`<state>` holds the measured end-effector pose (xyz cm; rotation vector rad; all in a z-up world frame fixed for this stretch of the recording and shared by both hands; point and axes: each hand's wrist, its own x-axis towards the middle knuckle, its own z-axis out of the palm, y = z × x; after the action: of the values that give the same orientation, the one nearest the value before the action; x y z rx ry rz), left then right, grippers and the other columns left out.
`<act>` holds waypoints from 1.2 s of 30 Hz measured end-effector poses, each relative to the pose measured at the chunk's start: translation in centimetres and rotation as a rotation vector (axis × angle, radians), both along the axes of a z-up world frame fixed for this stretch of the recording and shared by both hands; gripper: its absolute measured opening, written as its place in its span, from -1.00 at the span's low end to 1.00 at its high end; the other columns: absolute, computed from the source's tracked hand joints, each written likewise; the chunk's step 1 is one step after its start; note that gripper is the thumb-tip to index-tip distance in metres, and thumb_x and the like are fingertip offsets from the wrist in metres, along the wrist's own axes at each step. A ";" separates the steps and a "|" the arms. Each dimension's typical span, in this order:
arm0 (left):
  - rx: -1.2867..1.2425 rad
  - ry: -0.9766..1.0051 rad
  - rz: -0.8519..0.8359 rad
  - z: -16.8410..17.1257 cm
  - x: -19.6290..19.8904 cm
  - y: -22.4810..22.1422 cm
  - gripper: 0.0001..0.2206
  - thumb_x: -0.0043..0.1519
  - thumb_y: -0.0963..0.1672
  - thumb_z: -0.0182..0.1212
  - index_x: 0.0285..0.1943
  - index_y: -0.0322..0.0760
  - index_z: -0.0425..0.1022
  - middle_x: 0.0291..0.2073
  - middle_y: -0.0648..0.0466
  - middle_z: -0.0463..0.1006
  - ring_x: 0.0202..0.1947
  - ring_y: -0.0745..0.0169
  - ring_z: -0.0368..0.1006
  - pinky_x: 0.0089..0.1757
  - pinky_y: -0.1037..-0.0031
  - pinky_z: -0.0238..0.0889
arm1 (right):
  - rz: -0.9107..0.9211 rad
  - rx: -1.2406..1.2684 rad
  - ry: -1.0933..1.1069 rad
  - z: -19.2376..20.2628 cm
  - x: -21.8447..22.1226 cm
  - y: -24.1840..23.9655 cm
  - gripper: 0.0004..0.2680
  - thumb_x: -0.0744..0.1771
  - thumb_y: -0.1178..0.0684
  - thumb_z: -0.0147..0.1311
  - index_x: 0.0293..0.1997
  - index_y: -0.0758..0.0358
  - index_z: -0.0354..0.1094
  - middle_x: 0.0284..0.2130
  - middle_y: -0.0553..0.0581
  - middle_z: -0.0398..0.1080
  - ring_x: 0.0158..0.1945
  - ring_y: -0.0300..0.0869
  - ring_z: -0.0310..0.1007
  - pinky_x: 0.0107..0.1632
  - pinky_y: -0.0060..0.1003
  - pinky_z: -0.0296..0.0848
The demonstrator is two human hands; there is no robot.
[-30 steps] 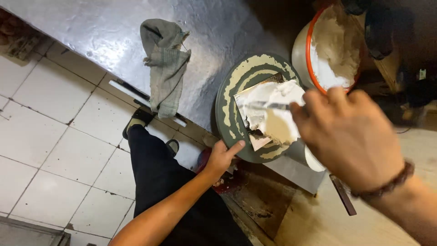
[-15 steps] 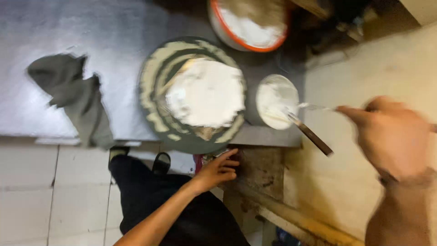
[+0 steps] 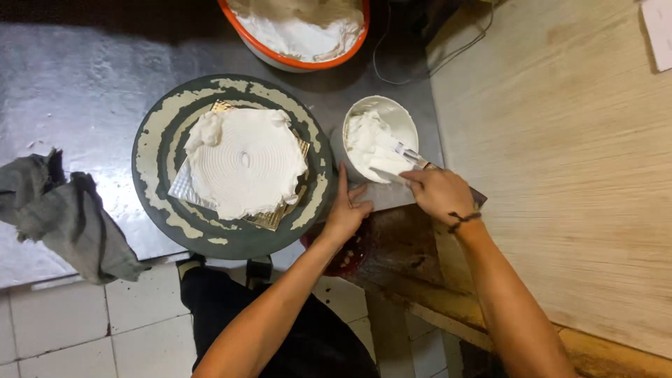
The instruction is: Applying and smoothing icing on a chocolate cake layer using a spatula.
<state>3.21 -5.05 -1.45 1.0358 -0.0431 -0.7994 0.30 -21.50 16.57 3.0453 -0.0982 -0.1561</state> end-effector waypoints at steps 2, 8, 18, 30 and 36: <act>-0.066 -0.045 0.029 -1.0 -0.4 -0.1 0.04 0.17 -0.29 0.20 0.65 0.21 -0.57 0.34 -0.36 0.36 0.07 0.18 0.51 -0.13 0.45 0.41 | -0.258 0.280 0.094 -0.5 -0.9 -0.9 -0.81 0.34 0.05 0.11 0.02 0.03 0.61 -0.40 0.17 0.59 -0.39 -0.11 0.51 -0.29 -0.25 0.45; -0.058 0.011 -0.028 0.8 0.2 1.1 0.03 0.16 -0.25 0.21 0.62 0.24 -0.58 0.37 -0.29 0.32 -0.06 0.14 0.56 -0.19 0.43 0.41 | -0.681 0.696 0.073 -0.6 -6.3 -1.1 -0.75 0.34 0.07 0.13 0.14 -0.08 0.51 -0.37 0.16 0.54 -0.47 -0.08 0.38 -0.35 -0.12 0.37; -0.052 0.038 -0.060 0.4 0.1 1.0 0.01 0.19 -0.23 0.21 0.62 0.26 -0.57 0.40 -0.30 0.28 -0.03 0.12 0.53 -0.21 0.44 0.40 | -0.079 -0.411 -0.270 6.3 -11.5 2.2 -0.72 0.39 0.17 0.11 0.19 -0.20 0.51 -0.18 0.15 0.49 -0.24 -0.01 0.41 -0.11 -0.02 0.30; -0.169 0.048 -0.038 0.6 -1.0 -0.5 0.06 0.21 -0.23 0.21 0.59 0.31 -0.71 0.52 -0.26 0.03 0.27 0.00 0.41 -0.13 0.42 0.43 | -0.057 -0.290 0.097 7.0 -1.8 0.4 -0.78 0.38 0.04 0.05 0.07 -0.29 0.55 -0.30 0.05 0.54 -0.32 -0.10 0.46 -0.10 -0.08 0.36; -0.207 0.120 -0.023 0.0 -1.6 -0.2 0.05 0.22 -0.20 0.25 0.59 0.31 -0.68 0.51 -0.25 0.08 0.18 0.00 0.46 -0.12 0.40 0.40 | -0.550 0.266 0.207 5.6 -5.3 -0.9 -0.78 0.38 -0.01 0.06 0.13 -0.10 0.53 -0.34 0.08 0.56 -0.39 -0.20 0.44 -0.32 -0.27 0.42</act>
<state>1.66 -5.25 -1.43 0.7917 -0.0346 -0.8576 -5.05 -22.39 22.17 3.1454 -0.9684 -0.5582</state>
